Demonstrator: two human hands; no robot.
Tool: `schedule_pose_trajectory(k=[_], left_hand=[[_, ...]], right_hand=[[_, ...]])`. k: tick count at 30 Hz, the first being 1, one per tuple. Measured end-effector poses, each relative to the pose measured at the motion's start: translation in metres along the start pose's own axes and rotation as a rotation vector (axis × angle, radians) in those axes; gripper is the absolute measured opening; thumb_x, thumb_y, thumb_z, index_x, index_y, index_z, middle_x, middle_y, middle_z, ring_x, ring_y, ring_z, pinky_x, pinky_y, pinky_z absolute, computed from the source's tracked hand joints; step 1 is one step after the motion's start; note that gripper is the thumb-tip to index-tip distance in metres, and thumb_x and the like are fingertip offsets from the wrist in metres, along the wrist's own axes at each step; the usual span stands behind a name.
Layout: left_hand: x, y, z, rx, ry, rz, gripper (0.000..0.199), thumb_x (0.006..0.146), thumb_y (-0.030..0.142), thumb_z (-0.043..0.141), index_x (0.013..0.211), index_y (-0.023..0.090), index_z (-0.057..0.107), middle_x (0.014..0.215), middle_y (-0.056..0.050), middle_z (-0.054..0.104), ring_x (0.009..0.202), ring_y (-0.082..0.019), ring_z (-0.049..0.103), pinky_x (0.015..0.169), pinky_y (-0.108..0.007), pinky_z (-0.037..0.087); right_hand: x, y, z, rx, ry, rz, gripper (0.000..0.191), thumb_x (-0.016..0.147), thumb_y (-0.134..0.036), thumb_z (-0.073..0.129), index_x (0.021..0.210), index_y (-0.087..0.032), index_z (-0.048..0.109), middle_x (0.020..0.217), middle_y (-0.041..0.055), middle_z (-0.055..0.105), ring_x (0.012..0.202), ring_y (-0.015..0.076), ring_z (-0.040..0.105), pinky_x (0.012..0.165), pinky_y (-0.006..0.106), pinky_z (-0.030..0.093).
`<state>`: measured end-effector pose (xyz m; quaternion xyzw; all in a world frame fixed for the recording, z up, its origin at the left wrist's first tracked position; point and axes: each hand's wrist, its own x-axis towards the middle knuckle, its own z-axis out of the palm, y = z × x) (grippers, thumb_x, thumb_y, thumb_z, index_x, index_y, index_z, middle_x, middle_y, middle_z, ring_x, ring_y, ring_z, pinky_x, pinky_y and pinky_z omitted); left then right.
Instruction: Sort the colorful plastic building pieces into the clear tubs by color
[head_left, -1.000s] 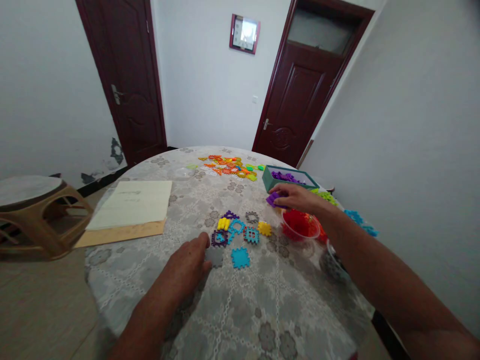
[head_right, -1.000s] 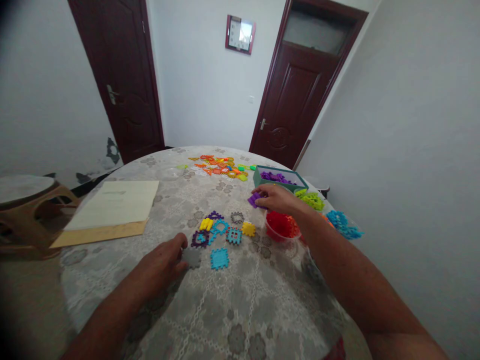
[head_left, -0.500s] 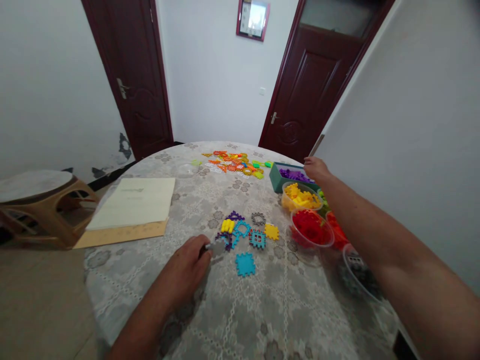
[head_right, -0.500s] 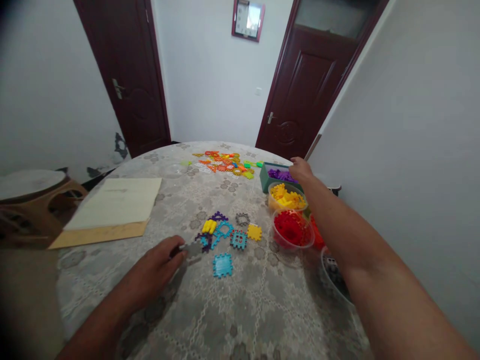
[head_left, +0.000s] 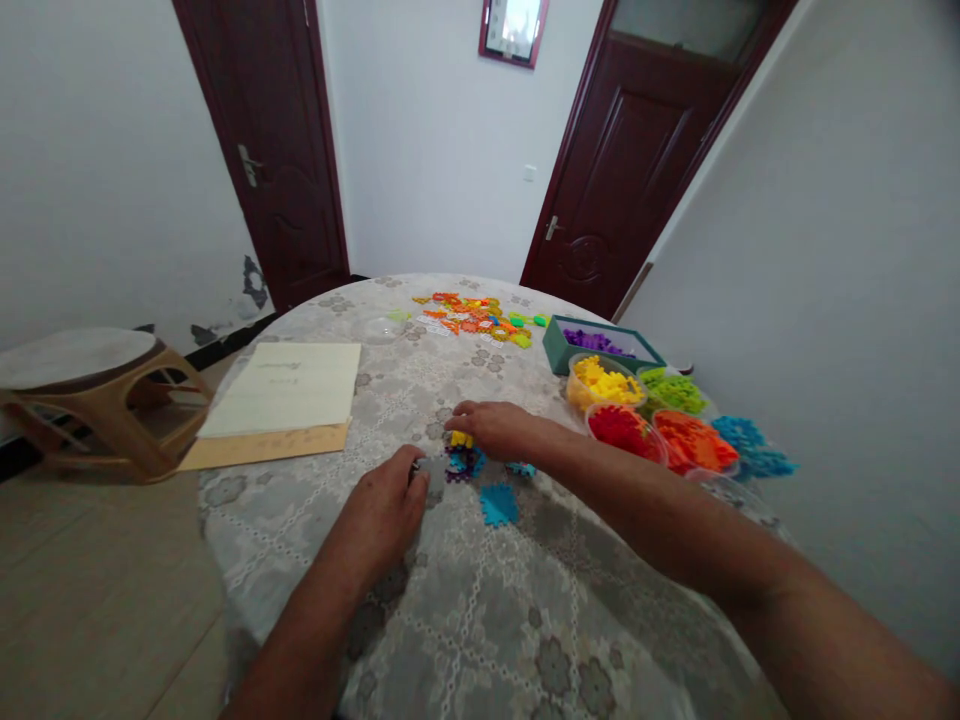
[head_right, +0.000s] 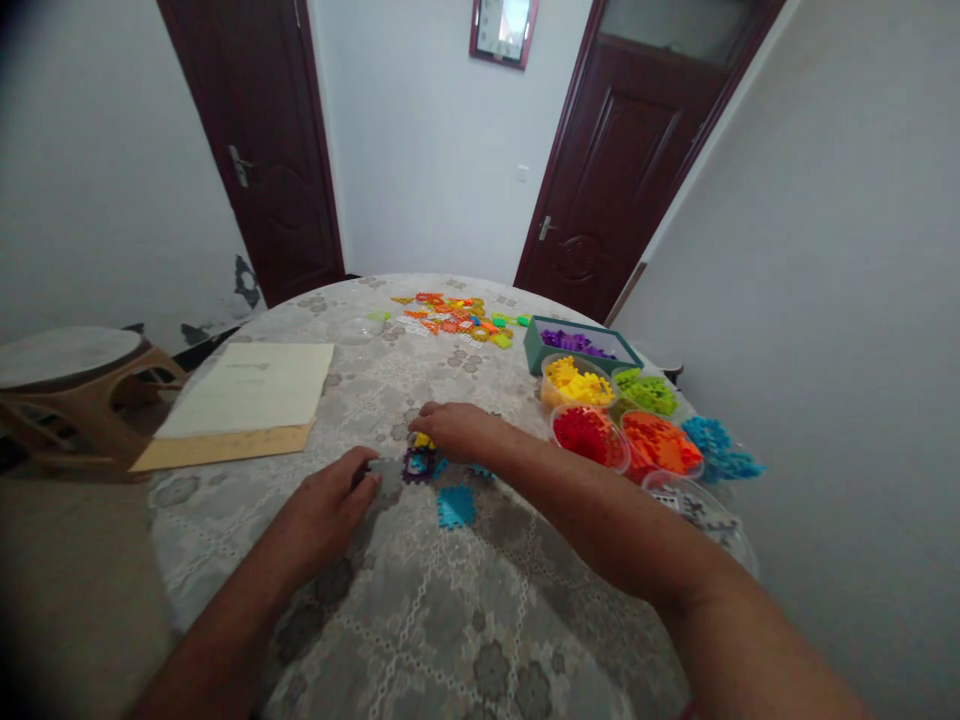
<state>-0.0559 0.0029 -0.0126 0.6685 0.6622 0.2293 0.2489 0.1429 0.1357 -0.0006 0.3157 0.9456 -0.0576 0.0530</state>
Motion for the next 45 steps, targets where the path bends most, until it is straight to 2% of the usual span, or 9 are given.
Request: schedule_pose_trajectory(k=[8, 13, 17, 21, 24, 27, 33, 38, 45], left_hand=[[0.002, -0.008, -0.001, -0.073, 0.05, 0.03, 0.03, 0.095, 0.035, 0.046, 0.117, 0.024, 0.065, 0.098, -0.009, 0.076, 0.095, -0.029, 0.071, 0.086, -0.039, 0.051], [0.0, -0.001, -0.004, -0.054, 0.052, 0.006, 0.036, 0.096, 0.031, 0.046, 0.127, 0.024, 0.064, 0.102, -0.01, 0.076, 0.099, -0.029, 0.071, 0.09, -0.04, 0.051], [0.001, 0.0, -0.001, -0.027, 0.044, 0.005, 0.042, 0.096, 0.028, 0.046, 0.135, 0.022, 0.062, 0.109, -0.011, 0.076, 0.106, -0.029, 0.07, 0.095, -0.038, 0.05], [0.003, -0.002, 0.005, -0.025, 0.045, 0.018, 0.047, 0.096, 0.026, 0.045, 0.14, 0.018, 0.06, 0.115, -0.014, 0.075, 0.108, -0.03, 0.069, 0.098, -0.039, 0.049], [0.005, -0.001, 0.006, -0.019, 0.039, 0.026, 0.046, 0.097, 0.026, 0.045, 0.139, 0.021, 0.061, 0.115, -0.012, 0.076, 0.108, -0.029, 0.069, 0.098, -0.038, 0.049], [0.006, 0.001, 0.006, -0.003, 0.035, 0.028, 0.047, 0.096, 0.026, 0.046, 0.139, 0.02, 0.062, 0.112, -0.012, 0.076, 0.106, -0.029, 0.069, 0.097, -0.038, 0.049], [0.01, -0.004, 0.011, -0.028, 0.036, 0.068, 0.049, 0.094, 0.025, 0.046, 0.139, 0.016, 0.065, 0.102, -0.011, 0.076, 0.098, -0.027, 0.07, 0.091, -0.037, 0.051], [0.01, -0.008, 0.014, -0.082, 0.02, 0.074, 0.05, 0.094, 0.024, 0.047, 0.139, 0.015, 0.066, 0.1, -0.01, 0.076, 0.095, -0.025, 0.07, 0.087, -0.035, 0.051], [0.009, -0.007, 0.015, -0.07, -0.004, 0.039, 0.048, 0.094, 0.021, 0.048, 0.139, 0.015, 0.065, 0.1, -0.009, 0.077, 0.093, -0.024, 0.069, 0.085, -0.033, 0.049]], right_hand=[[-0.029, 0.003, -0.01, -0.119, 0.128, 0.173, 0.043, 0.098, -0.027, 0.059, 0.14, -0.024, 0.057, 0.131, 0.0132, 0.068, 0.11, 0.027, 0.069, 0.086, 0.035, 0.055], [-0.084, 0.051, -0.042, -0.159, 0.303, 0.525, 0.045, 0.099, -0.024, 0.056, 0.144, -0.019, 0.054, 0.138, 0.0167, 0.065, 0.122, 0.0291, 0.065, 0.102, 0.038, 0.05], [-0.113, 0.098, -0.055, -0.264, 0.254, 0.847, 0.038, 0.097, -0.021, 0.058, 0.135, -0.014, 0.061, 0.13, 0.0224, 0.068, 0.117, 0.0346, 0.068, 0.095, 0.042, 0.052], [-0.123, 0.108, -0.06, -0.302, 0.245, 0.963, 0.037, 0.099, -0.017, 0.052, 0.134, -0.011, 0.063, 0.125, 0.0251, 0.069, 0.115, 0.0363, 0.068, 0.093, 0.043, 0.053], [-0.125, 0.086, -0.058, -0.285, 0.332, 0.918, 0.038, 0.1, -0.013, 0.047, 0.134, -0.011, 0.064, 0.126, 0.0259, 0.069, 0.119, 0.0356, 0.066, 0.098, 0.045, 0.05], [-0.124, 0.046, -0.041, -0.121, 0.391, 0.71, 0.037, 0.102, -0.018, 0.051, 0.135, -0.019, 0.066, 0.133, 0.0191, 0.069, 0.124, 0.0323, 0.063, 0.106, 0.044, 0.048], [-0.122, -0.016, 0.023, 0.142, 0.178, 0.49, 0.043, 0.096, -0.03, 0.066, 0.139, -0.025, 0.063, 0.138, 0.0142, 0.067, 0.122, 0.0302, 0.065, 0.101, 0.038, 0.049], [-0.12, -0.015, 0.052, 0.132, 0.197, 0.549, 0.036, 0.098, -0.03, 0.06, 0.133, -0.021, 0.065, 0.131, 0.017, 0.066, 0.117, 0.0306, 0.066, 0.096, 0.037, 0.049], [-0.123, 0.005, 0.062, 0.347, 0.452, 0.52, 0.029, 0.106, -0.037, 0.04, 0.104, -0.023, 0.065, 0.101, 0.0107, 0.07, 0.098, 0.0257, 0.066, 0.089, 0.036, 0.048]])
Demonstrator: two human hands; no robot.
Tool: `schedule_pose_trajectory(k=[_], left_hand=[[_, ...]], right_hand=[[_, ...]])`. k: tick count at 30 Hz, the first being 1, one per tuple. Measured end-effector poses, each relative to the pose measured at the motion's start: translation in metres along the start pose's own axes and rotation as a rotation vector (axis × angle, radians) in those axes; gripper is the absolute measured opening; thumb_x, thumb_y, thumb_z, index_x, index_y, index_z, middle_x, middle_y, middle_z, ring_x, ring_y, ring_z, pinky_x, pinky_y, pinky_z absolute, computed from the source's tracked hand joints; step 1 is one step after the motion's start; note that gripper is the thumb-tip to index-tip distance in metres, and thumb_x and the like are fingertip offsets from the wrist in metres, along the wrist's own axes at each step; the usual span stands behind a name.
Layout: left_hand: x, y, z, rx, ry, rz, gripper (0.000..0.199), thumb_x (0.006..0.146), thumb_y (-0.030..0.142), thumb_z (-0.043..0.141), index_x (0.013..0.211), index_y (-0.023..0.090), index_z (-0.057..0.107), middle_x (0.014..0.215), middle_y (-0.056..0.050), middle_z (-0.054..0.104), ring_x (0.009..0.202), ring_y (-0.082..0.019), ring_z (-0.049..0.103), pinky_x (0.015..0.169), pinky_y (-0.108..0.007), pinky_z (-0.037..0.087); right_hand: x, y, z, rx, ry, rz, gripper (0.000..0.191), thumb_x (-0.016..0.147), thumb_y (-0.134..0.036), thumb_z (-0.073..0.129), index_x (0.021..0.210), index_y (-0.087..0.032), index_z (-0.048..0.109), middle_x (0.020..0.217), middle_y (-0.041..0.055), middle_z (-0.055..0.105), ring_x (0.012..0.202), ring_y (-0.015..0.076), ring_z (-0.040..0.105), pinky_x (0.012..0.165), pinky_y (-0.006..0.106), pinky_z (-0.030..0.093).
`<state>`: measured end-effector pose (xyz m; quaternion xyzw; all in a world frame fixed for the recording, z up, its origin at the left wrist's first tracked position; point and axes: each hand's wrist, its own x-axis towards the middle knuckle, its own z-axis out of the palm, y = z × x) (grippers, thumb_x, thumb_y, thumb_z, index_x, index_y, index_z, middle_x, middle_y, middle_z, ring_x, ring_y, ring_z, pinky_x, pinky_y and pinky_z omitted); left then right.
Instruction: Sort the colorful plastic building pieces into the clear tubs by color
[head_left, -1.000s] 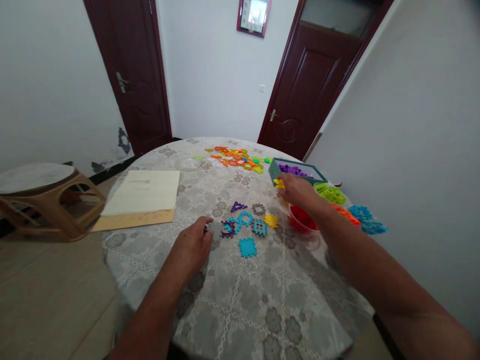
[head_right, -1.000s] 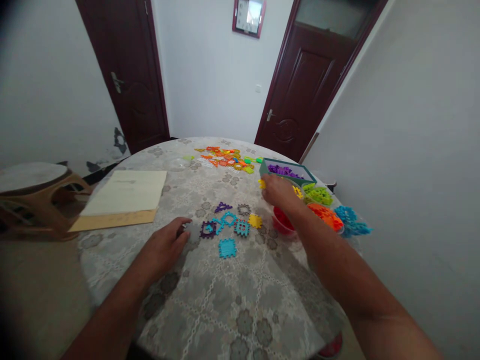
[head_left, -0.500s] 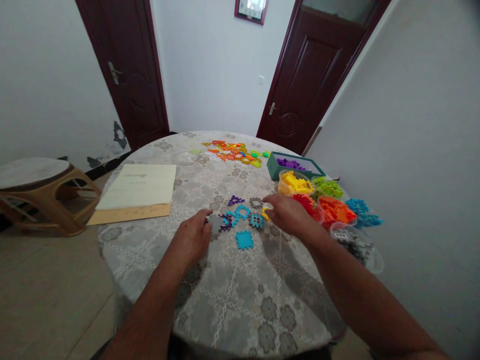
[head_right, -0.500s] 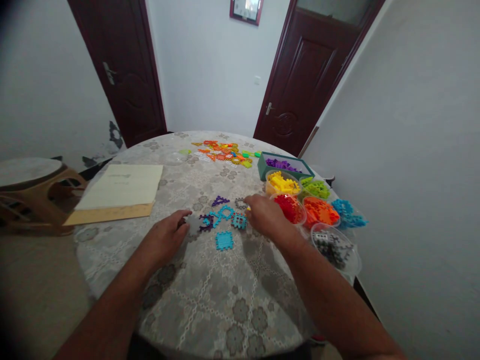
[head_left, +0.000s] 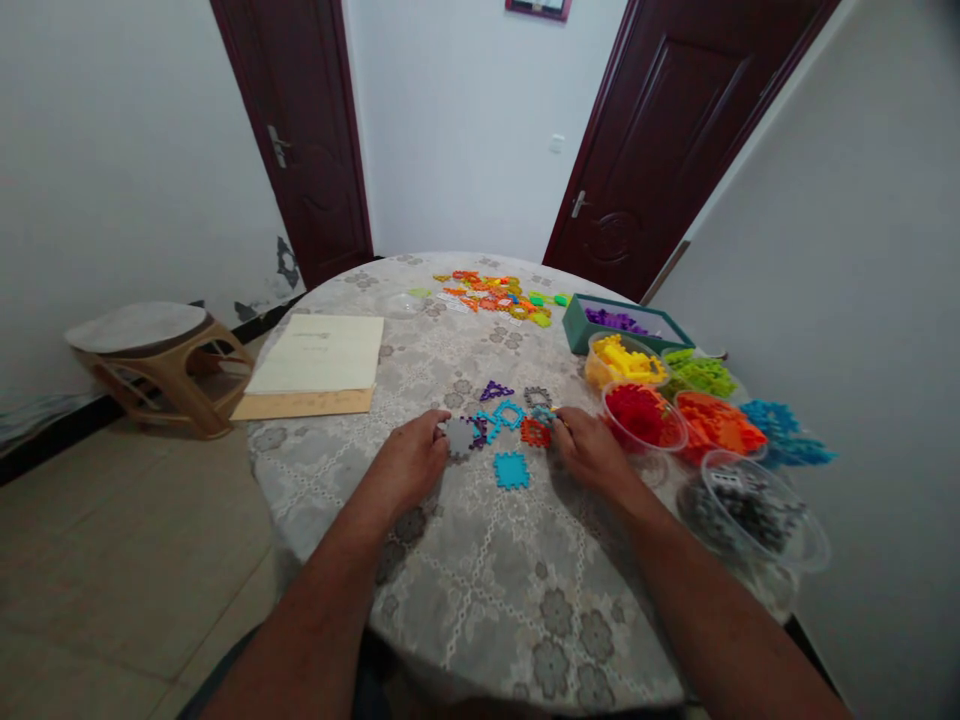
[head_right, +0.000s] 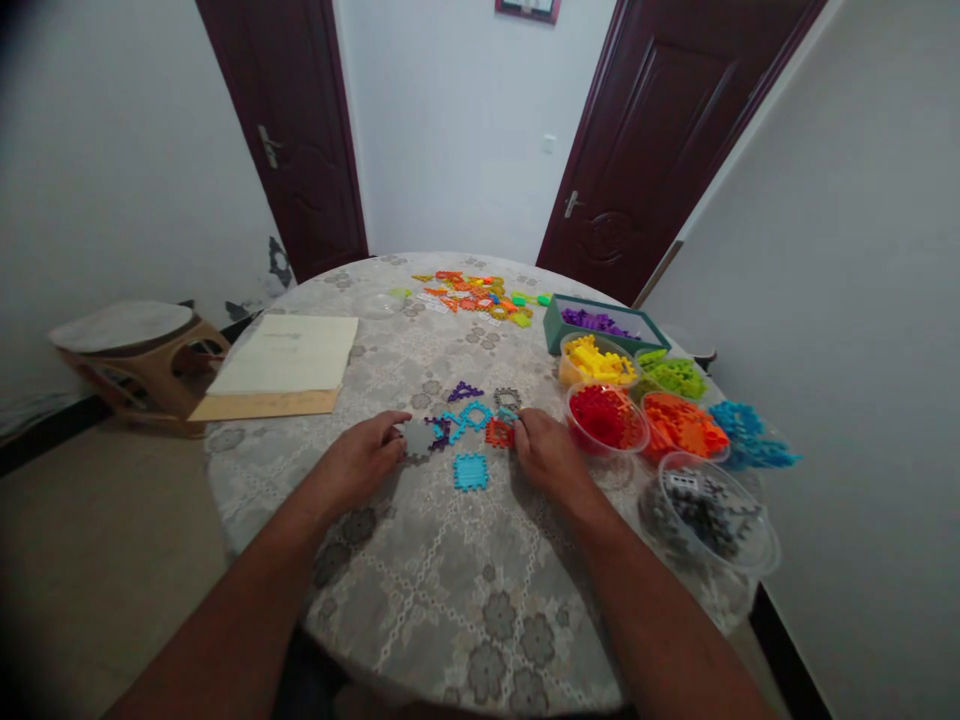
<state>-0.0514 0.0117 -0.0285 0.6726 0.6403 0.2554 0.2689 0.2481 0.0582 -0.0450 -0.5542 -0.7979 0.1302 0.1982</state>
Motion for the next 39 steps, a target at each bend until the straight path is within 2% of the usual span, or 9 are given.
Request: schedule_pose_trajectory(k=[3, 5, 7, 10, 15, 21, 29, 34, 39], left_hand=[[0.002, -0.003, 0.002, -0.017, 0.017, 0.012, 0.049, 0.093, 0.022, 0.048, 0.138, 0.014, 0.066, 0.095, -0.008, 0.075, 0.089, -0.024, 0.069, 0.083, -0.033, 0.049], [0.004, -0.004, 0.003, -0.072, 0.028, -0.01, 0.05, 0.092, 0.023, 0.049, 0.138, 0.014, 0.065, 0.09, -0.007, 0.073, 0.085, -0.023, 0.07, 0.081, -0.033, 0.051], [0.007, -0.004, 0.006, -0.187, 0.029, -0.055, 0.05, 0.092, 0.023, 0.049, 0.14, 0.015, 0.063, 0.088, -0.005, 0.071, 0.079, -0.02, 0.07, 0.077, -0.032, 0.053], [0.009, -0.001, 0.012, -0.414, 0.014, -0.142, 0.052, 0.093, 0.022, 0.051, 0.144, 0.016, 0.058, 0.099, -0.005, 0.068, 0.078, -0.016, 0.072, 0.071, -0.028, 0.057], [0.007, 0.005, 0.023, -0.559, -0.001, -0.168, 0.053, 0.094, 0.017, 0.051, 0.147, 0.017, 0.053, 0.119, -0.01, 0.061, 0.081, -0.014, 0.073, 0.069, -0.026, 0.061], [0.007, 0.002, 0.029, -0.522, -0.004, -0.16, 0.051, 0.093, 0.015, 0.053, 0.144, 0.02, 0.056, 0.118, -0.01, 0.062, 0.077, -0.013, 0.072, 0.066, -0.024, 0.059], [0.006, -0.01, 0.032, -0.431, 0.101, -0.061, 0.046, 0.09, 0.02, 0.063, 0.136, 0.023, 0.065, 0.108, -0.008, 0.07, 0.074, -0.016, 0.071, 0.071, -0.028, 0.057], [0.003, -0.007, 0.022, -0.288, 0.123, -0.016, 0.044, 0.088, 0.019, 0.061, 0.131, 0.024, 0.069, 0.099, -0.007, 0.072, 0.078, -0.019, 0.07, 0.076, -0.03, 0.055], [0.002, -0.006, 0.017, -0.125, 0.16, 0.021, 0.039, 0.088, 0.017, 0.06, 0.124, 0.026, 0.072, 0.102, -0.01, 0.075, 0.093, -0.027, 0.073, 0.086, -0.037, 0.053]], right_hand=[[0.003, 0.004, 0.002, 0.115, 0.135, 0.108, 0.03, 0.105, -0.043, 0.039, 0.09, -0.025, 0.057, 0.083, 0.0056, 0.066, 0.08, 0.0228, 0.063, 0.077, 0.034, 0.048], [0.005, 0.003, 0.005, 0.337, 0.16, 0.196, 0.032, 0.105, -0.049, 0.04, 0.09, -0.026, 0.056, 0.075, 0.0028, 0.065, 0.071, 0.021, 0.063, 0.07, 0.033, 0.049], [0.006, -0.001, 0.011, 0.639, 0.112, 0.28, 0.034, 0.102, -0.056, 0.046, 0.091, -0.025, 0.056, 0.07, 0.0012, 0.065, 0.063, 0.019, 0.062, 0.063, 0.031, 0.049], [0.006, -0.01, 0.019, 0.982, 0.025, 0.348, 0.036, 0.095, -0.06, 0.061, 0.09, -0.024, 0.057, 0.066, 0.0002, 0.065, 0.056, 0.0158, 0.06, 0.055, 0.028, 0.049], [0.004, -0.022, 0.028, 1.149, -0.042, 0.353, 0.034, 0.087, -0.053, 0.075, 0.092, -0.023, 0.06, 0.069, -0.001, 0.065, 0.056, 0.0134, 0.061, 0.051, 0.024, 0.05], [0.003, -0.025, 0.033, 1.21, -0.053, 0.34, 0.031, 0.083, -0.044, 0.08, 0.096, -0.021, 0.064, 0.074, -0.0003, 0.068, 0.06, 0.0142, 0.066, 0.053, 0.025, 0.055], [0.002, -0.024, 0.036, 1.225, -0.089, 0.311, 0.03, 0.084, -0.041, 0.078, 0.103, -0.021, 0.066, 0.074, 0.001, 0.071, 0.062, 0.0151, 0.067, 0.056, 0.026, 0.056], [0.0, -0.024, 0.033, 0.972, -0.105, 0.217, 0.028, 0.091, -0.045, 0.068, 0.106, -0.022, 0.067, 0.071, -0.0006, 0.068, 0.06, 0.0156, 0.065, 0.056, 0.027, 0.053], [0.0, -0.014, 0.026, 0.618, 0.078, 0.11, 0.024, 0.097, -0.04, 0.061, 0.111, -0.025, 0.072, 0.083, 0.0005, 0.071, 0.07, 0.016, 0.064, 0.062, 0.026, 0.05]])
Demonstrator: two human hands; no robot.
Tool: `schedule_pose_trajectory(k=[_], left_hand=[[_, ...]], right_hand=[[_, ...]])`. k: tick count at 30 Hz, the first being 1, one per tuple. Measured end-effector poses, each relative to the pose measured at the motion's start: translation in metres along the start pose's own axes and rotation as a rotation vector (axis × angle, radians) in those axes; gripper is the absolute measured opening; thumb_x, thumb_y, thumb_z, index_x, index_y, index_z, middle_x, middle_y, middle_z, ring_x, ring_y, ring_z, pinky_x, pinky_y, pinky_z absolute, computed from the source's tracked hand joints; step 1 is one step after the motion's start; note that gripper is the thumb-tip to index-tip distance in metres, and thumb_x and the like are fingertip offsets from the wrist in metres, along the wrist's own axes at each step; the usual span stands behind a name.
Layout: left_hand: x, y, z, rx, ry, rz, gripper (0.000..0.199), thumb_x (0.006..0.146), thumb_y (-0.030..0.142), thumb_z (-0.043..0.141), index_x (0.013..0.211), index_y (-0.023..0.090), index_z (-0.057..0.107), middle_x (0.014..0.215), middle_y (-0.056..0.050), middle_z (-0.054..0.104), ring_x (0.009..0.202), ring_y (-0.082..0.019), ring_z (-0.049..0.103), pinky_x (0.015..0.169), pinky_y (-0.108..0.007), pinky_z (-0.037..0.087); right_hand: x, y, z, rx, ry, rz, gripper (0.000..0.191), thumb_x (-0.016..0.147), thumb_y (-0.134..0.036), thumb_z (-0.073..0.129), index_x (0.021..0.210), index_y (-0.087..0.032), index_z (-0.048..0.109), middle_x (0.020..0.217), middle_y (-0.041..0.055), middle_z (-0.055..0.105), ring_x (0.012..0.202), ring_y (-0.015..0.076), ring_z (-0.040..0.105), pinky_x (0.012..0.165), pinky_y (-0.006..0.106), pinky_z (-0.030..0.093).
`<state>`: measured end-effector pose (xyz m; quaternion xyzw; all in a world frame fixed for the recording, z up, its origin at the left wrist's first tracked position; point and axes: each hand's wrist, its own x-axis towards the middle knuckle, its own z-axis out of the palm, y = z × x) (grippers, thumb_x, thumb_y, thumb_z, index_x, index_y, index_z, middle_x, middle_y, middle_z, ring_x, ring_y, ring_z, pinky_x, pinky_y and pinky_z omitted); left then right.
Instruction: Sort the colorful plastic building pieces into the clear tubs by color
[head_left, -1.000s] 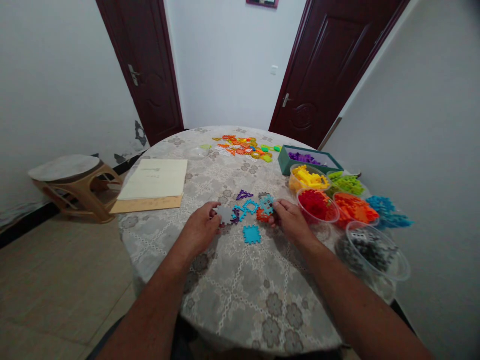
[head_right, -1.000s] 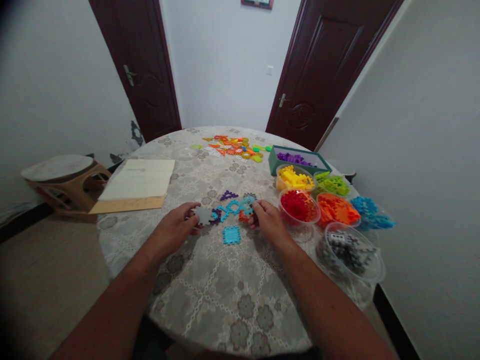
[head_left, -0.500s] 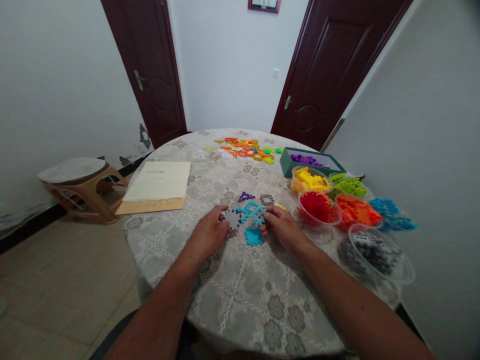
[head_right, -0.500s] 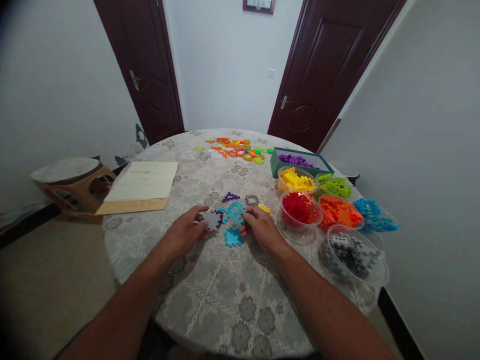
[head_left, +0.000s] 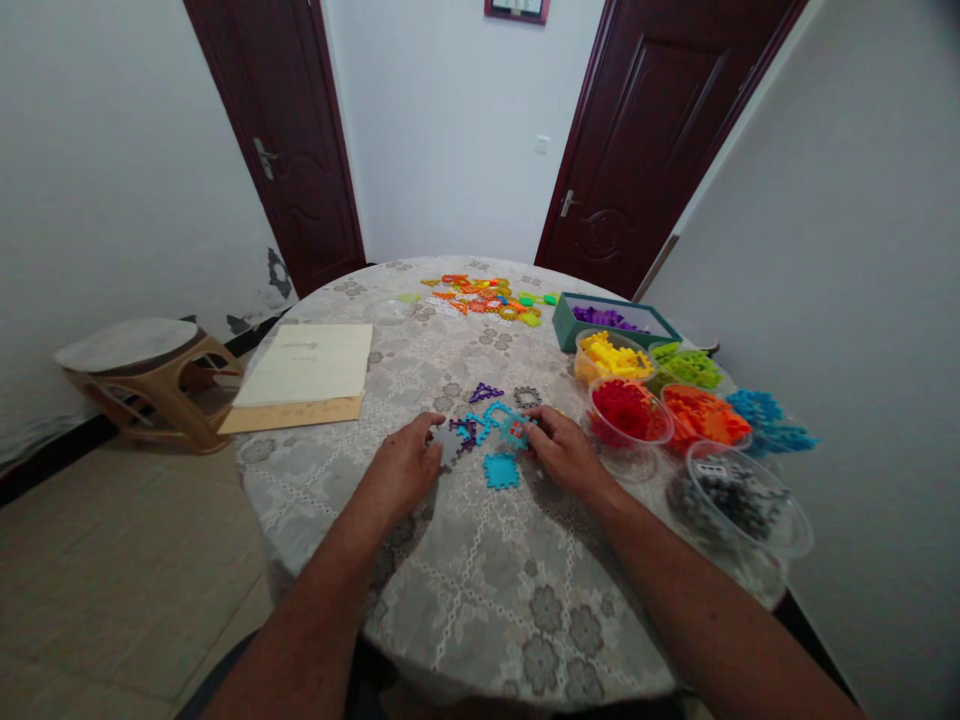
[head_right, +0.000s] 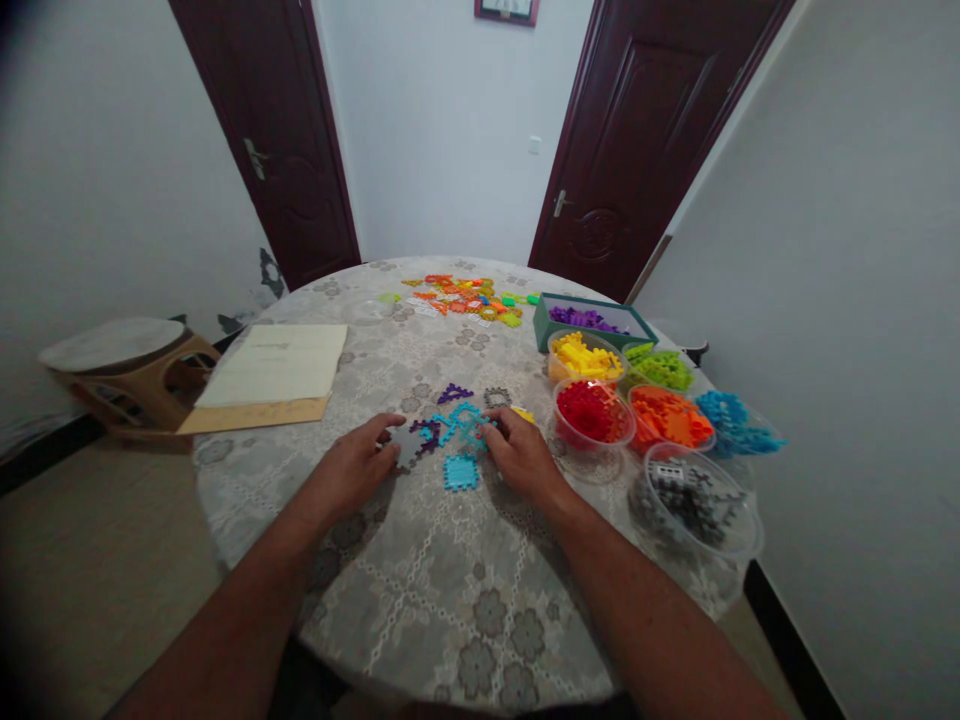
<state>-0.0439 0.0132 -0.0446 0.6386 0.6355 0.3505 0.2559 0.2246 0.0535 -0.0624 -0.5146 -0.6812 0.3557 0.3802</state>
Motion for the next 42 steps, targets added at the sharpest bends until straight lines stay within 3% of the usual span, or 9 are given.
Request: schedule_pose_trajectory(k=[6, 9, 12, 18, 23, 28, 33, 38, 42], left_hand=[[-0.003, 0.002, 0.002, 0.377, -0.002, 0.098, 0.039, 0.094, 0.018, 0.057, 0.131, 0.016, 0.067, 0.124, -0.019, 0.07, 0.119, -0.035, 0.067, 0.101, -0.046, 0.051], [-0.006, 0.011, -0.001, 0.452, 0.08, 0.109, 0.035, 0.096, 0.021, 0.056, 0.128, 0.014, 0.068, 0.125, -0.02, 0.068, 0.12, -0.035, 0.064, 0.102, -0.047, 0.051], [-0.01, 0.021, -0.002, 0.297, 0.136, 0.156, 0.031, 0.1, 0.03, 0.057, 0.125, 0.017, 0.069, 0.123, -0.016, 0.07, 0.113, -0.03, 0.067, 0.103, -0.044, 0.051], [-0.023, 0.033, 0.012, -0.063, -0.248, 0.16, 0.019, 0.094, 0.036, 0.065, 0.107, 0.023, 0.071, 0.097, -0.005, 0.077, 0.086, -0.022, 0.07, 0.078, -0.032, 0.052], [-0.02, 0.031, 0.012, -0.2, -0.189, -0.06, 0.014, 0.097, 0.033, 0.056, 0.102, 0.022, 0.062, 0.087, -0.004, 0.075, 0.077, -0.02, 0.073, 0.067, -0.029, 0.053], [-0.012, 0.032, 0.005, -0.455, -0.103, -0.261, 0.021, 0.092, 0.027, 0.061, 0.113, 0.022, 0.057, 0.102, -0.008, 0.075, 0.081, -0.02, 0.077, 0.06, -0.025, 0.057], [-0.014, 0.034, 0.008, -0.576, -0.066, -0.306, 0.028, 0.088, 0.023, 0.065, 0.115, 0.022, 0.06, 0.1, -0.009, 0.076, 0.079, -0.021, 0.077, 0.055, -0.024, 0.055], [-0.019, 0.035, 0.018, -0.604, -0.149, -0.308, 0.029, 0.09, 0.029, 0.065, 0.118, 0.021, 0.063, 0.101, -0.01, 0.075, 0.078, -0.021, 0.075, 0.054, -0.024, 0.054], [-0.024, 0.04, 0.022, -0.644, -0.287, -0.301, 0.041, 0.094, 0.049, 0.065, 0.123, 0.02, 0.063, 0.099, -0.011, 0.073, 0.076, -0.021, 0.071, 0.055, -0.027, 0.055]], right_hand=[[0.001, 0.0, -0.003, 0.064, -0.096, 0.05, 0.025, 0.097, -0.04, 0.06, 0.11, -0.022, 0.07, 0.078, -0.0004, 0.068, 0.061, 0.0146, 0.063, 0.055, 0.026, 0.048], [-0.004, -0.006, 0.004, 0.162, -0.168, 0.075, 0.025, 0.096, -0.041, 0.062, 0.109, -0.022, 0.068, 0.073, -0.0022, 0.066, 0.059, 0.0152, 0.064, 0.056, 0.027, 0.05], [-0.01, -0.014, 0.014, 0.223, -0.216, 0.055, 0.025, 0.096, -0.041, 0.063, 0.111, -0.022, 0.067, 0.071, -0.0026, 0.066, 0.061, 0.0156, 0.065, 0.059, 0.028, 0.051], [-0.019, -0.026, 0.025, 0.238, -0.304, -0.081, 0.024, 0.099, -0.04, 0.062, 0.115, -0.024, 0.069, 0.081, -0.0003, 0.069, 0.069, 0.0158, 0.063, 0.065, 0.029, 0.05], [-0.023, -0.027, 0.01, -0.242, -0.281, -0.343, 0.043, 0.095, -0.033, 0.069, 0.136, -0.025, 0.063, 0.123, 0.0101, 0.067, 0.101, 0.0225, 0.065, 0.091, 0.038, 0.052], [-0.028, -0.023, 0.004, -0.501, -0.373, -0.29, 0.062, 0.088, -0.035, 0.078, 0.146, -0.025, 0.059, 0.137, 0.014, 0.059, 0.116, 0.0279, 0.062, 0.101, 0.043, 0.05], [-0.024, -0.021, 0.008, -0.36, -0.255, -0.275, 0.049, 0.081, -0.031, 0.084, 0.127, -0.027, 0.068, 0.119, 0.0082, 0.064, 0.107, 0.0262, 0.061, 0.094, 0.039, 0.05], [-0.017, -0.022, 0.011, -0.053, -0.265, -0.163, 0.005, 0.087, -0.025, 0.069, 0.085, -0.022, 0.066, 0.079, -0.0007, 0.061, 0.074, 0.0166, 0.055, 0.068, 0.029, 0.043], [-0.02, -0.026, 0.019, 0.285, -0.421, -0.005, 0.017, 0.087, -0.026, 0.066, 0.104, -0.023, 0.066, 0.083, -0.0024, 0.064, 0.064, 0.0131, 0.054, 0.058, 0.026, 0.044]])
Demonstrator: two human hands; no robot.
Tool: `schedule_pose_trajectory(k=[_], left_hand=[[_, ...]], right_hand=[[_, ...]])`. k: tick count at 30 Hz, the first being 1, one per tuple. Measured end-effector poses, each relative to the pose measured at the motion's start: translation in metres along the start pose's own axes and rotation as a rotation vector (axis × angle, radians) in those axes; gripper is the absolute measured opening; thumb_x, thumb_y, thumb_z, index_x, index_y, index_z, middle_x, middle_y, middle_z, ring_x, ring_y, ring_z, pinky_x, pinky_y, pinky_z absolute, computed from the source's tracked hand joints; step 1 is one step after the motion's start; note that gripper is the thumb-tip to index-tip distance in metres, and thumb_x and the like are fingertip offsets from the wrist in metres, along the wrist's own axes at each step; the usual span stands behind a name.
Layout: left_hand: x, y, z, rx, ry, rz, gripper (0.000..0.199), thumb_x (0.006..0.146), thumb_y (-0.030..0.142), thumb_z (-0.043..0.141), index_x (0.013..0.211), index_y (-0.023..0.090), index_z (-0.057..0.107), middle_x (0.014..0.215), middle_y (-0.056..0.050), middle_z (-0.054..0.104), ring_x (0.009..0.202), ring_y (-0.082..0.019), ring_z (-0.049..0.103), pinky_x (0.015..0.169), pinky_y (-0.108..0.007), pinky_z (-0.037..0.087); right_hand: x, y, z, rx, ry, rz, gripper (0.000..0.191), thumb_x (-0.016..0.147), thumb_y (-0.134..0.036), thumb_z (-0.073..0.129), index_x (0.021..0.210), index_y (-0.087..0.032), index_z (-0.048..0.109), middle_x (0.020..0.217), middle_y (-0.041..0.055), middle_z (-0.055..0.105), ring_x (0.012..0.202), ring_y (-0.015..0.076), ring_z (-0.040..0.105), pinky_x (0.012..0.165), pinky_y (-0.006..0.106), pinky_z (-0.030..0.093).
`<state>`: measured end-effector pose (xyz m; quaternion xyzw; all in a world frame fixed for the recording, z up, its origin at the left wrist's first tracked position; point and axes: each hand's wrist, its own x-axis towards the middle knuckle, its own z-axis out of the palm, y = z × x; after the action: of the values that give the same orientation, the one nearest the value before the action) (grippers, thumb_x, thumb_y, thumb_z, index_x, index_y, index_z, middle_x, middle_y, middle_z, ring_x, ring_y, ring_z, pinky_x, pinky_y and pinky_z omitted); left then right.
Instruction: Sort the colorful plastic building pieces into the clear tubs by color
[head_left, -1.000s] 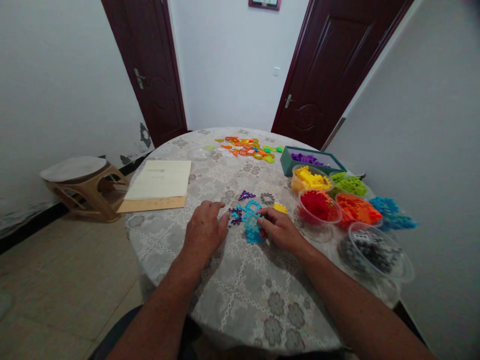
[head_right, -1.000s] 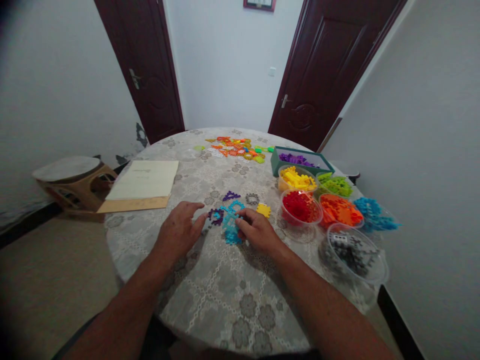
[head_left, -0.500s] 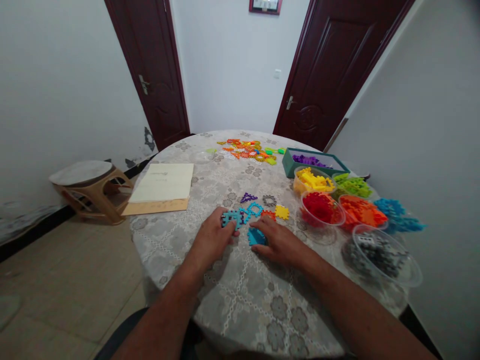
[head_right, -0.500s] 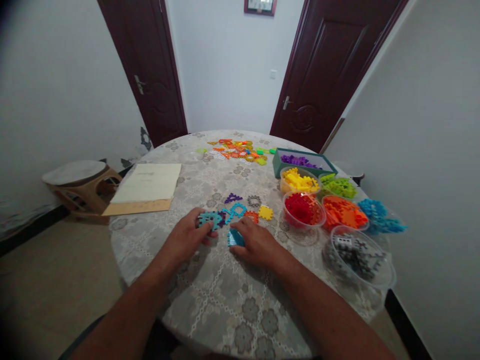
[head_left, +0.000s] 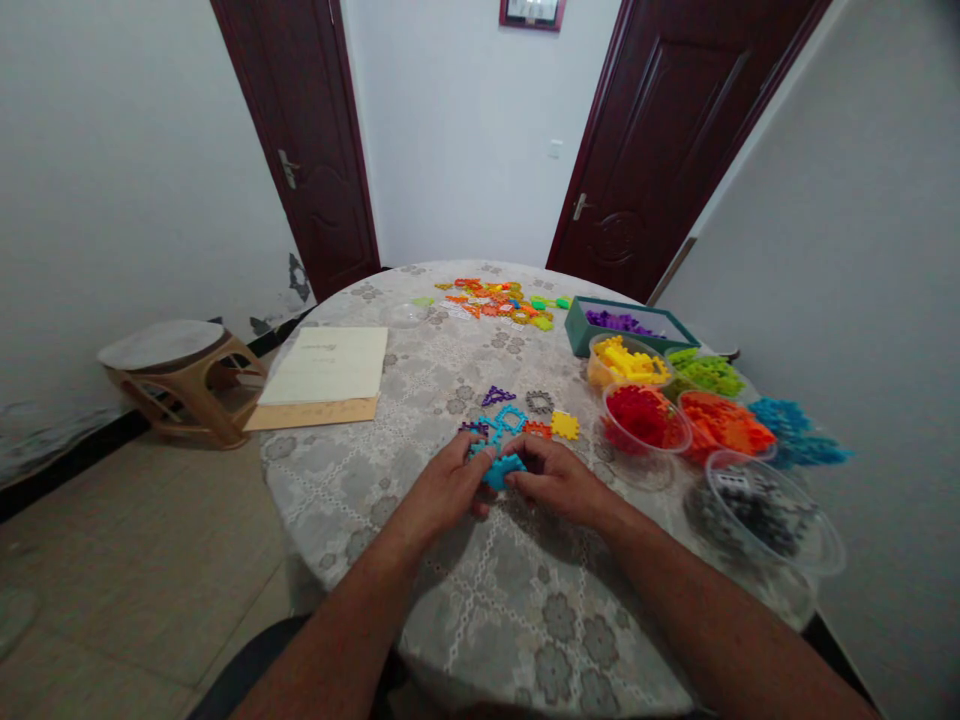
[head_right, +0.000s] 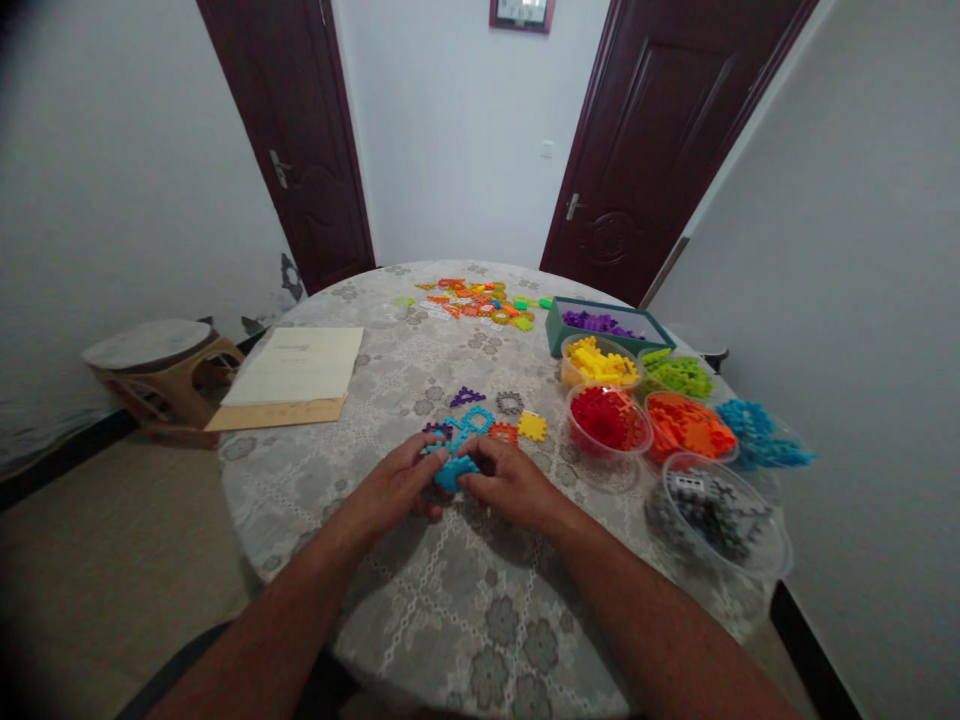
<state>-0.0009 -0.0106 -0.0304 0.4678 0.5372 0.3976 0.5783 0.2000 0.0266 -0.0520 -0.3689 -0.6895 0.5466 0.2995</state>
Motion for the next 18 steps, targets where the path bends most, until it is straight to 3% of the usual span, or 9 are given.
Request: schedule_pose_trajectory(k=[3, 8, 11, 14, 18], left_hand=[[-0.002, -0.001, 0.002, -0.007, -0.077, 0.001, 0.045, 0.094, 0.057, 0.063, 0.118, 0.019, 0.064, 0.101, -0.012, 0.072, 0.079, -0.022, 0.071, 0.055, -0.029, 0.056], [0.0, -0.01, 0.001, 0.054, -0.088, 0.015, 0.032, 0.093, 0.044, 0.067, 0.112, 0.019, 0.063, 0.097, -0.011, 0.072, 0.077, -0.022, 0.073, 0.055, -0.028, 0.057], [0.0, -0.009, -0.002, -0.02, 0.013, 0.004, 0.027, 0.095, 0.041, 0.063, 0.111, 0.02, 0.063, 0.098, -0.011, 0.073, 0.079, -0.023, 0.076, 0.056, -0.027, 0.059], [-0.002, -0.002, -0.003, -0.155, 0.086, -0.008, 0.025, 0.094, 0.035, 0.064, 0.114, 0.021, 0.06, 0.103, -0.011, 0.073, 0.083, -0.023, 0.078, 0.058, -0.028, 0.061], [-0.002, 0.006, -0.001, -0.351, 0.093, -0.039, 0.029, 0.094, 0.027, 0.062, 0.122, 0.021, 0.057, 0.106, -0.011, 0.074, 0.08, -0.021, 0.078, 0.06, -0.029, 0.063]], right_hand=[[0.001, 0.002, 0.01, 0.124, 0.026, 0.034, 0.029, 0.085, -0.029, 0.072, 0.112, -0.023, 0.061, 0.09, -0.0016, 0.067, 0.066, 0.013, 0.059, 0.055, 0.024, 0.047], [0.003, 0.007, 0.009, 0.021, 0.098, -0.002, 0.028, 0.09, -0.039, 0.072, 0.11, -0.024, 0.061, 0.09, 0.0001, 0.067, 0.069, 0.0147, 0.061, 0.059, 0.026, 0.05], [0.007, 0.014, -0.004, -0.346, 0.31, -0.169, 0.026, 0.096, -0.035, 0.064, 0.119, -0.024, 0.065, 0.108, 0.0077, 0.071, 0.094, 0.023, 0.067, 0.084, 0.039, 0.058], [0.016, 0.026, -0.017, -0.787, 0.482, -0.316, 0.031, 0.097, -0.027, 0.061, 0.126, -0.022, 0.069, 0.138, 0.0162, 0.063, 0.134, 0.0337, 0.054, 0.115, 0.055, 0.042], [0.028, 0.043, -0.018, -1.049, 0.466, -0.268, 0.032, 0.099, -0.03, 0.062, 0.13, -0.024, 0.071, 0.149, 0.0163, 0.058, 0.148, 0.0379, 0.039, 0.12, 0.062, 0.032]])
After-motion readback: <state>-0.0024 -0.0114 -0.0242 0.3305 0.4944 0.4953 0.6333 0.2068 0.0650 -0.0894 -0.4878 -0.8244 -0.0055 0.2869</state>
